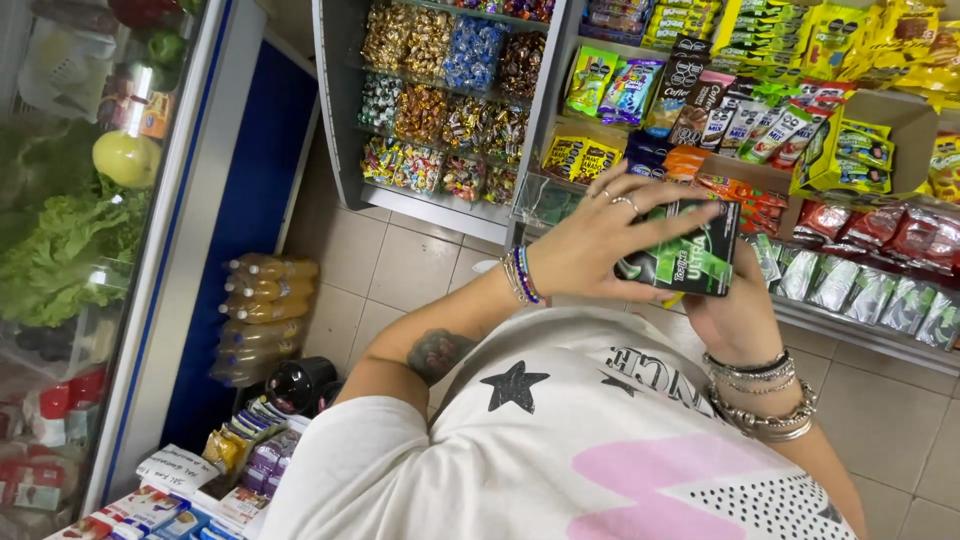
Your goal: Cleaning and organizing small product boxes on retail display shelves using a cloth.
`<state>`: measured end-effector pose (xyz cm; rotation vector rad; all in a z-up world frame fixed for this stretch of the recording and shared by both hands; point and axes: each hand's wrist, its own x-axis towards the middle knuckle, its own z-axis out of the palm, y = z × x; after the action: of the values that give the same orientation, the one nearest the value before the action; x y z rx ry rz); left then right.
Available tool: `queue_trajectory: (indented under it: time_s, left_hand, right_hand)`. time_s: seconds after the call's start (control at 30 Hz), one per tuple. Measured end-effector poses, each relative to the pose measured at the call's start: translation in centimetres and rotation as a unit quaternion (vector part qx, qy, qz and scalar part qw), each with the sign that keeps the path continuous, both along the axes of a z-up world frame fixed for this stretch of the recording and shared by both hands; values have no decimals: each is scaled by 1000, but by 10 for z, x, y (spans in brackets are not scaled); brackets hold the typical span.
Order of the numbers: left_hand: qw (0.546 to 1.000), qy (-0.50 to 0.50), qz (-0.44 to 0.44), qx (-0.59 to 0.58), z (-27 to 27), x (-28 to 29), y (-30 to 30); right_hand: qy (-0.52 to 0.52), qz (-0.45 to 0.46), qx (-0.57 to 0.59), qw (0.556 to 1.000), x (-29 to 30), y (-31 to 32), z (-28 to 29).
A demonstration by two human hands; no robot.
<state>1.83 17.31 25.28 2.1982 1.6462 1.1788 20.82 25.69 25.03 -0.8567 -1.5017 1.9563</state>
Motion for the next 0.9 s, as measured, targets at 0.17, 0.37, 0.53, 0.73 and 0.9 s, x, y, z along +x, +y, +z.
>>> queue_trajectory:
  time_s: [0.17, 0.37, 0.53, 0.73, 0.9]
  left_hand:
    - [999, 36, -32, 2, 9, 11, -7]
    - [944, 316, 33, -86, 24, 20, -7]
    - [949, 301, 14, -98, 25, 13, -8]
    - [954, -190, -158, -170, 8, -56, -12]
    - [819, -459, -262, -224, -16, -67, 13]
  right_hand:
    - [108, -55, -185, 975, 10, -1, 3]
    - [-367, 66, 418, 829, 61, 30, -51]
    - [53, -44, -217, 974, 47, 29, 23]
    - [6, -197, 74, 977, 92, 40, 33]
    - [-137, -129, 282, 941, 81, 13, 34]
